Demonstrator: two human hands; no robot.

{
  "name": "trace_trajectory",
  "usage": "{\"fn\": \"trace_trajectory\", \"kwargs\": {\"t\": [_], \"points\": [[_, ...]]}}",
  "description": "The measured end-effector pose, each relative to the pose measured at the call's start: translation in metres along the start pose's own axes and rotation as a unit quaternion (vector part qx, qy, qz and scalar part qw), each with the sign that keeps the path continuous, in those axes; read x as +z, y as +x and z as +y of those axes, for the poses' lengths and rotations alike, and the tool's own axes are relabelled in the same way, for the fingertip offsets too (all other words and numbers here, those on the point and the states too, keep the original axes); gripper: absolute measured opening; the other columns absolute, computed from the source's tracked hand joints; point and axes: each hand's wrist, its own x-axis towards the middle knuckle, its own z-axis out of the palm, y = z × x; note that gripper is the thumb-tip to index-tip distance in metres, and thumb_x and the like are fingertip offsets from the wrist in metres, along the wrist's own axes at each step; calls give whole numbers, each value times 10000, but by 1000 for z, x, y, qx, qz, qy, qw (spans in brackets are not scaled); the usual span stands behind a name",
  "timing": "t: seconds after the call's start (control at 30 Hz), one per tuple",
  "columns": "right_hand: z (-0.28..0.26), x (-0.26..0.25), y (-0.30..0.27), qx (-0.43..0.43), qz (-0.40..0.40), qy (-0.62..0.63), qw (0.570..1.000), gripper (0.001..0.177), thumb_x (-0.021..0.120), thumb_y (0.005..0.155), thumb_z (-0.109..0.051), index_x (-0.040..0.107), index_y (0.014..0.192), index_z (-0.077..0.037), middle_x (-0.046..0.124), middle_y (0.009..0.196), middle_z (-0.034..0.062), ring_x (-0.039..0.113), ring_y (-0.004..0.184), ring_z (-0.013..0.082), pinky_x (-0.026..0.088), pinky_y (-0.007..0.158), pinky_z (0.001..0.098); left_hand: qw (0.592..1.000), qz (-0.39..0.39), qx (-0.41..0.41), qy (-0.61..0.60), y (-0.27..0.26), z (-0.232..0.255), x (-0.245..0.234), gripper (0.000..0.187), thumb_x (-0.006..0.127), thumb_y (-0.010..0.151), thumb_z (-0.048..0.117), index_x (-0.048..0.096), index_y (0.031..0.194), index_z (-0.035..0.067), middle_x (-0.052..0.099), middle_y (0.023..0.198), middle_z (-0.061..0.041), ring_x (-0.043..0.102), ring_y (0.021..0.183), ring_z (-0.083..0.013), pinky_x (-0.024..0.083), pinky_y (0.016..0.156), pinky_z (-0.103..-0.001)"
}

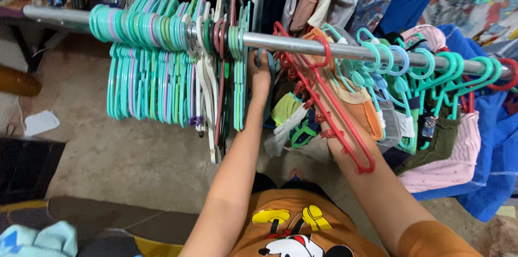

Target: The person removes clothes from hangers, places them into a laundry basket, and then hangs other clothes on a rack. Later, the person chops vegetables on a cutting board using a knife.

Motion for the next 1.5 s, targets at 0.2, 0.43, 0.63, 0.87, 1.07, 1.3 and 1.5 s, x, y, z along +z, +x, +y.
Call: {"fn": "trace_trajectory", "kwargs": {"t": [0.2,0.43,0.63,0.87,1.07,1.3,1.5], "points": [[12,-14,7,3,-7,0,1000,400,542,1209,-405,546,1351,-31,618,1007,40,604,859,137,497,736,259,998,26,48,-32,12,-16,6,393,611,1031,364,550,1250,44,628,1189,-141,583,1135,-295,421,1041,-413],[22,-22,11,8,-13,1,1000,397,562,1201,-385,538,1369,-25,604,1010,35,595,860,126,488,730,252,1000,-8,23,16,-4,15,-1,192,634,1026,232,599,1058,46,616,893,-80,596,835,-228,502,808,-361],[24,-24,10,5,-17,3,1000,398,578,1194,-367,531,1384,-21,592,1012,30,587,861,116,481,726,245,999,10,23,29,-3,29,3,176,642,997,209,604,1068,54,635,849,-39,616,769,-192,511,758,-350],[21,-21,8,2,-23,1,1000,403,598,1186,-347,523,1402,-15,578,1016,25,578,861,104,472,720,237,997,17,36,73,-9,26,4,443,605,1016,243,529,1419,76,628,958,-78,614,881,-223,507,858,-367],[23,-18,6,0,-24,-1,1000,410,614,1179,-329,516,1418,-11,567,1018,20,570,862,94,465,715,230,986,42,120,110,-18,32,-7,490,635,1042,327,502,1432,62,630,1298,-196,610,1189,-365,468,1014,-430],[27,-25,-18,-7,-14,-5,1000,422,633,1171,-309,508,1436,-5,553,1021,15,560,862,83,457,709,222,996,-17,-57,65,-66,65,-30,522,563,1040,384,498,1449,65,603,1364,-213,580,1252,-401,448,1045,-439],[39,-41,-68,-31,-15,-8,999,435,650,1164,-291,501,1451,-1,541,1024,10,552,863,73,449,705,216,983,47,146,98,-127,92,-40,330,630,1047,253,623,1273,11,611,1260,-195,582,1215,-366,456,1060,-424]]}}
